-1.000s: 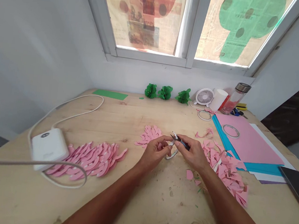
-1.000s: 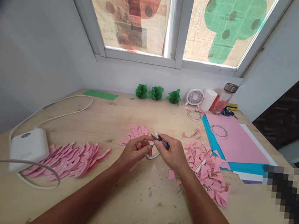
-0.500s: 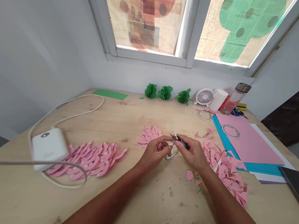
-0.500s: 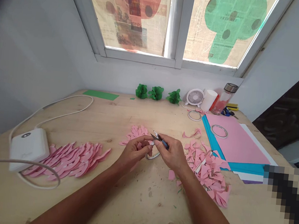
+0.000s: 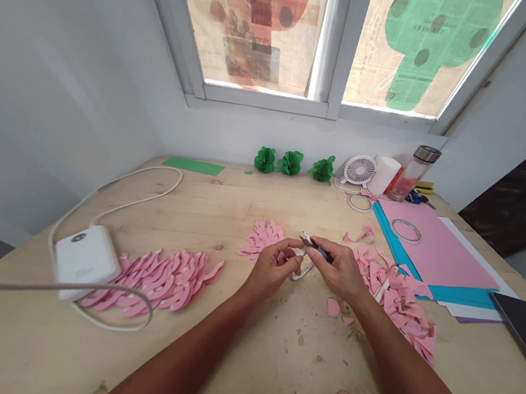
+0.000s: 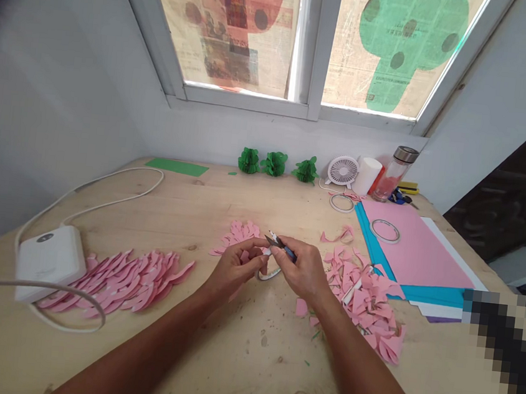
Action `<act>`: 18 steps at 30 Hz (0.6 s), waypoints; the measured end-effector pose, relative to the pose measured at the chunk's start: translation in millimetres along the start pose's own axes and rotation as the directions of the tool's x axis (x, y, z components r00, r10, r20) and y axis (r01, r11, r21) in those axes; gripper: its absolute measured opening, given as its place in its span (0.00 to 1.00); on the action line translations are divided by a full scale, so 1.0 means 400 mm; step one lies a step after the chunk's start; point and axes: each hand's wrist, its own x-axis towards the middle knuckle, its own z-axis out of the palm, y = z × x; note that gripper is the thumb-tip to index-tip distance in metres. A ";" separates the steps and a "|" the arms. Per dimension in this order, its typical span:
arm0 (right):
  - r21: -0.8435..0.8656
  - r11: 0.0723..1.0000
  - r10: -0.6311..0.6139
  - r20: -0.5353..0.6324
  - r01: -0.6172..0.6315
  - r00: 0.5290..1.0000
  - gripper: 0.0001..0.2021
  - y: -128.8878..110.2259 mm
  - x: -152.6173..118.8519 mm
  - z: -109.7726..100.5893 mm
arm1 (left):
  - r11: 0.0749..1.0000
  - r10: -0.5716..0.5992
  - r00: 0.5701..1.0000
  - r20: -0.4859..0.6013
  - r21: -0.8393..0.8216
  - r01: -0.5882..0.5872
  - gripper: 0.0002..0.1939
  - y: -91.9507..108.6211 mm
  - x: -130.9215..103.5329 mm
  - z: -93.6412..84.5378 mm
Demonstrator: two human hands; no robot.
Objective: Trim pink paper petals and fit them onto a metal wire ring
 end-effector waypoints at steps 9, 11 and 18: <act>-0.044 0.999 -0.003 -0.048 0.001 0.999 0.18 0.001 0.000 0.001 | 1.000 0.012 1.000 -0.001 -0.001 -0.012 0.14 0.005 0.000 0.002; -0.053 0.999 -0.003 -0.054 0.000 0.999 0.17 -0.001 0.000 -0.001 | 1.000 0.014 1.000 -0.001 -0.004 -0.014 0.14 0.005 0.000 0.002; -0.080 0.997 0.003 -0.026 -0.005 1.000 0.16 -0.002 0.000 -0.011 | 1.000 0.017 0.997 -0.069 -0.023 -0.019 0.14 0.003 0.006 -0.003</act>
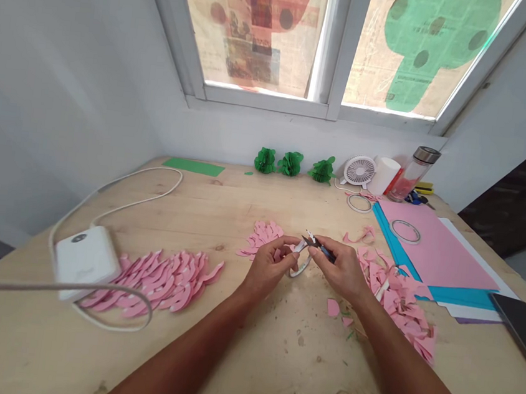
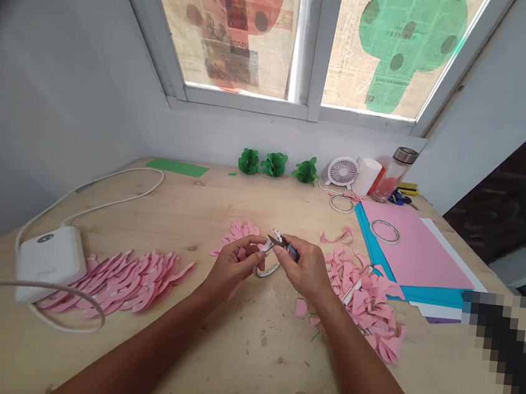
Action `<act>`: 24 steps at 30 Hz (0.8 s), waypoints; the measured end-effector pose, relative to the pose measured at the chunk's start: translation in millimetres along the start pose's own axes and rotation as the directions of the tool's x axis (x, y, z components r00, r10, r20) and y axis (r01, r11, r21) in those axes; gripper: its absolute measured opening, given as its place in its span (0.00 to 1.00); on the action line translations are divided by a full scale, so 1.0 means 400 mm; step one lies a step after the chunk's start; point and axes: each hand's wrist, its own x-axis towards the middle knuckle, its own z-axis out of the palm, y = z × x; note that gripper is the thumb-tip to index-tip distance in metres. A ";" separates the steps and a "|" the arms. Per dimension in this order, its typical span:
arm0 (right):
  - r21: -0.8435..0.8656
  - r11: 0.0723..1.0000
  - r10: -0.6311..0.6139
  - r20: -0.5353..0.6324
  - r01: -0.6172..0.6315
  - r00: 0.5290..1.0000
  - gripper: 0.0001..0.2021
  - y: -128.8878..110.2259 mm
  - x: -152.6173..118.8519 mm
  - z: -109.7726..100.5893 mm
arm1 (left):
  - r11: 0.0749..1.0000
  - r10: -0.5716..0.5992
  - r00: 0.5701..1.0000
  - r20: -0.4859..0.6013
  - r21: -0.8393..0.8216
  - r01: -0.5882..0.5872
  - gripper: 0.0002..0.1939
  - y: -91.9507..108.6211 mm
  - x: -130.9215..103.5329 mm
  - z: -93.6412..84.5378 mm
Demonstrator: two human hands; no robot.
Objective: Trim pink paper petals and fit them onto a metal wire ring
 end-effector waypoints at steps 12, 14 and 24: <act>-0.081 0.996 -0.025 0.007 0.025 1.000 0.14 -0.015 -0.002 -0.006 | 0.999 -0.003 0.999 -0.050 -0.041 0.001 0.16 -0.006 0.004 -0.006; -0.089 0.996 -0.026 0.012 0.027 1.000 0.13 -0.016 -0.004 -0.005 | 0.999 -0.003 0.998 -0.056 -0.040 0.001 0.15 -0.004 0.004 -0.004; -0.072 0.997 -0.008 0.039 0.011 0.999 0.15 -0.007 -0.003 -0.003 | 1.000 -0.019 0.999 -0.044 -0.014 0.018 0.15 -0.001 0.002 -0.002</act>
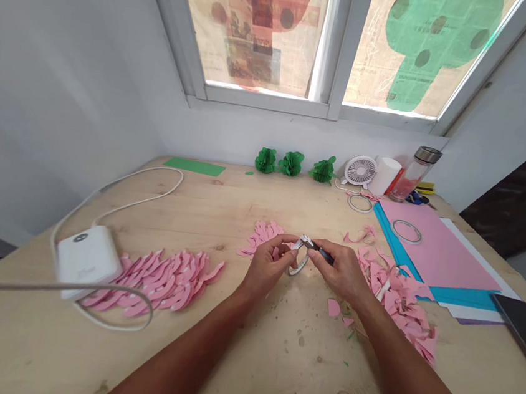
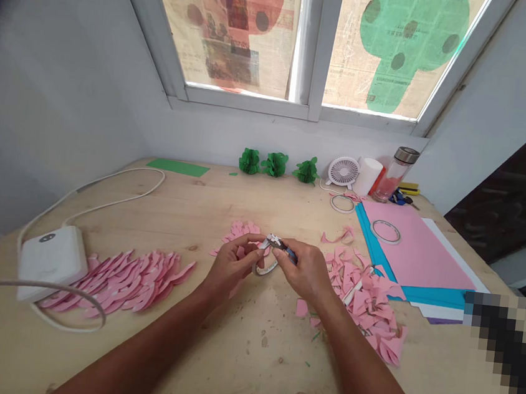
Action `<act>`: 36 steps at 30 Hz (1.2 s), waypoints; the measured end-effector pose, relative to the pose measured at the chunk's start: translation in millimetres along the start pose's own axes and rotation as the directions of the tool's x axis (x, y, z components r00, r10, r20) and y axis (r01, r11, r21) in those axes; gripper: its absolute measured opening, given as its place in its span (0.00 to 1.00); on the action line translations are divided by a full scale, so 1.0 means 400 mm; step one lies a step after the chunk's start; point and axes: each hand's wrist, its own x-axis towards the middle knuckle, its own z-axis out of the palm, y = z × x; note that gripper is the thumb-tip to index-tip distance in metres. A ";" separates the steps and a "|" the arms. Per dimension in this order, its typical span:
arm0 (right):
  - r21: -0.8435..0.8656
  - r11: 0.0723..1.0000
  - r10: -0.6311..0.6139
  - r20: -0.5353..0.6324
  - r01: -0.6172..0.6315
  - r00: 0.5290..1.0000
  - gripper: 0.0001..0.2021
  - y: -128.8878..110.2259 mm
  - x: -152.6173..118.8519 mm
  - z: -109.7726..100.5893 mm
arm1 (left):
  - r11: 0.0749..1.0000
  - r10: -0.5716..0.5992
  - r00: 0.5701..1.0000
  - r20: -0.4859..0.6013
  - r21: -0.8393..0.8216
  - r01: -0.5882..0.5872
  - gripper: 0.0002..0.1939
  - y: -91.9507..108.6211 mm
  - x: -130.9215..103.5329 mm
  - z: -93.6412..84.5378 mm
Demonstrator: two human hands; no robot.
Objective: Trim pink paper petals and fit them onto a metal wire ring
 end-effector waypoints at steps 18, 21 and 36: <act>0.057 0.998 0.019 0.039 -0.022 0.999 0.16 -0.001 0.000 0.001 | 1.000 0.015 1.000 0.006 -0.022 -0.015 0.12 0.001 -0.001 0.001; 0.060 0.998 0.021 0.043 -0.024 0.999 0.16 -0.002 0.001 0.002 | 1.000 0.018 1.000 0.014 -0.016 -0.018 0.12 0.001 -0.001 0.001; 0.017 1.000 0.014 0.014 -0.014 1.000 0.15 0.006 0.001 0.006 | 1.000 0.012 1.000 0.015 -0.022 -0.012 0.15 0.002 -0.003 0.003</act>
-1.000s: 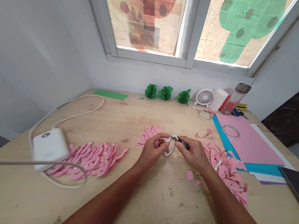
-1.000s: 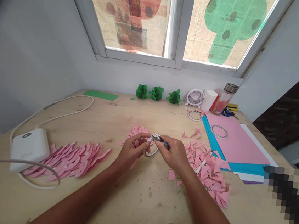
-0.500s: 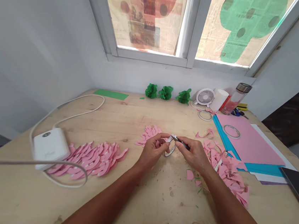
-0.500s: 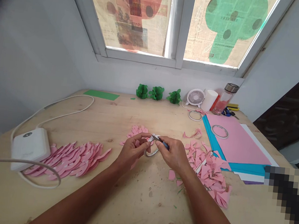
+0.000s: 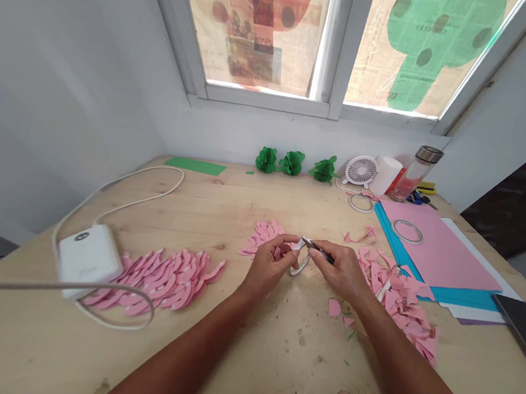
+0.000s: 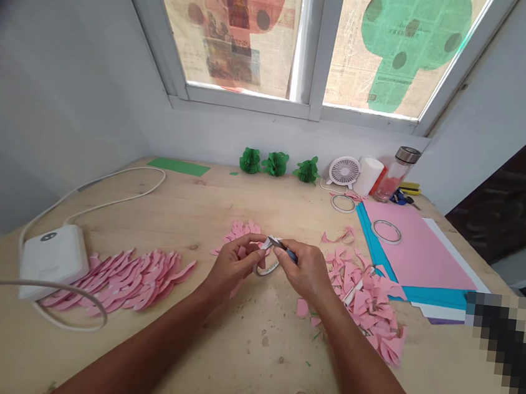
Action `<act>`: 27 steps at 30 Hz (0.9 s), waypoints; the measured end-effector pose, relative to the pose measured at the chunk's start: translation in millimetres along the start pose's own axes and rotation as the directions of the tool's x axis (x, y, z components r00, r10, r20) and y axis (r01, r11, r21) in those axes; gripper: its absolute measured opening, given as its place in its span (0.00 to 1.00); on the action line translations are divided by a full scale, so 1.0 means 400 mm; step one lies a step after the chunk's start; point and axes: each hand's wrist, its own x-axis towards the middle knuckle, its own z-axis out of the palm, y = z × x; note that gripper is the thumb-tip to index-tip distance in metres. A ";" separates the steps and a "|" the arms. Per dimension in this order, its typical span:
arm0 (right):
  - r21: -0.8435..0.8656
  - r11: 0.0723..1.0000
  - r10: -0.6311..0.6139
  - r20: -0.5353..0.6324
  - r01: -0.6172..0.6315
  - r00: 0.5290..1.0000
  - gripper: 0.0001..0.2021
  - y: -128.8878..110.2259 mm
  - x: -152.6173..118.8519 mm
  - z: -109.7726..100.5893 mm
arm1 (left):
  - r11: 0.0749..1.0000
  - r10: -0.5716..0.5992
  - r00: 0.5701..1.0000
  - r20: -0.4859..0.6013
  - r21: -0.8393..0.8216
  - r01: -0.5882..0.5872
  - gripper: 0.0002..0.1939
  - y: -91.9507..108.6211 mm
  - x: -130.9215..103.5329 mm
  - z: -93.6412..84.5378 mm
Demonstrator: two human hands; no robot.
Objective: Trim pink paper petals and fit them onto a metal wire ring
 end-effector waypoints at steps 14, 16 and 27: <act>-0.224 0.974 -0.052 -0.127 0.023 0.991 0.11 0.002 -0.005 0.012 | 1.000 -0.016 1.000 0.001 0.012 0.016 0.16 0.001 0.001 0.002; -0.280 0.960 -0.074 -0.144 0.032 0.987 0.11 0.003 -0.007 0.015 | 1.000 -0.018 1.000 -0.001 0.011 0.018 0.17 0.001 0.001 0.001; -0.437 0.900 -0.099 -0.214 -0.004 0.972 0.12 0.013 -0.009 0.014 | 0.998 0.006 1.000 0.013 0.070 -0.007 0.14 -0.003 -0.001 0.001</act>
